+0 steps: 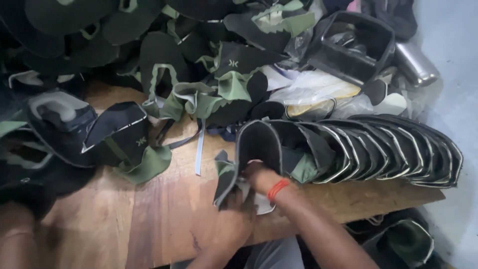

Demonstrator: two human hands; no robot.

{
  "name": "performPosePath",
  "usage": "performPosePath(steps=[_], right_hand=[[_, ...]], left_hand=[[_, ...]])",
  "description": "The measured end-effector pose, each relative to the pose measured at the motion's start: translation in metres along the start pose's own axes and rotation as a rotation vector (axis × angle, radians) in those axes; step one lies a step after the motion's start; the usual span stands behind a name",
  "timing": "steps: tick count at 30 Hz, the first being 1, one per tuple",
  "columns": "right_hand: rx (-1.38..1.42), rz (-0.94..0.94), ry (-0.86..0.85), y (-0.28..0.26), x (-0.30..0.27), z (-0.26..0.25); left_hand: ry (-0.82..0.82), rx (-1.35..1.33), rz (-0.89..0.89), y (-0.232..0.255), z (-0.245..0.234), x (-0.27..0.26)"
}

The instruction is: The person sits at a wooden table and assembles foam-lined shoe uppers. They pick up a fabric upper, insert white foam padding inside it, press and shape the foam into place, turn the upper right-side out, and set the finished upper on a stack with the others.

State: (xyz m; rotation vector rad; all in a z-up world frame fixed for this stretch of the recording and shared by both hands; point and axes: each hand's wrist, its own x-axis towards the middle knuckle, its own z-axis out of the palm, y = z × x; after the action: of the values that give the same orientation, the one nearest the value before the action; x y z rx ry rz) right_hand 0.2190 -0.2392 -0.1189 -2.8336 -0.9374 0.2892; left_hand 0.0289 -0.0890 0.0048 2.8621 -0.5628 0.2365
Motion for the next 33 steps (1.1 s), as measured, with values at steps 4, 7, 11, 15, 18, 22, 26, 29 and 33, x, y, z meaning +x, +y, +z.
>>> performPosePath(steps=[4, 7, 11, 15, 18, 22, 26, 29, 33], right_hand=[[-0.250, -0.088, -0.093, 0.046, 0.025, 0.018], [0.190, 0.118, -0.038, 0.028, 0.001, -0.018], [-0.147, -0.027, -0.073, -0.030, -0.024, -0.084], [0.446, 0.340, -0.264, -0.086, -0.076, -0.130], [0.332, -0.027, 0.041, -0.038, -0.070, -0.051], [0.320, -0.054, 0.195, -0.052, -0.095, -0.051], [0.202, -0.373, 0.530, -0.120, -0.141, -0.128], [0.373, -0.207, 0.568, -0.086, -0.120, -0.048], [1.144, 0.174, 0.389, -0.078, -0.107, -0.027]], left_hand=[[0.254, -0.191, 0.005, -0.009, 0.020, 0.007], [0.123, -0.259, -0.033, -0.008, 0.013, 0.008], [0.151, -0.219, -0.043, -0.010, 0.035, 0.010], [0.283, -0.202, -0.027, -0.013, 0.045, 0.003], [0.383, -0.100, 0.078, -0.022, 0.070, 0.017], [0.349, -0.063, 0.084, -0.013, 0.066, 0.010], [0.363, -0.087, 0.122, 0.004, 0.037, 0.013], [0.336, -0.118, 0.152, 0.012, 0.028, -0.008], [0.297, -0.170, 0.183, 0.009, 0.018, -0.031]])
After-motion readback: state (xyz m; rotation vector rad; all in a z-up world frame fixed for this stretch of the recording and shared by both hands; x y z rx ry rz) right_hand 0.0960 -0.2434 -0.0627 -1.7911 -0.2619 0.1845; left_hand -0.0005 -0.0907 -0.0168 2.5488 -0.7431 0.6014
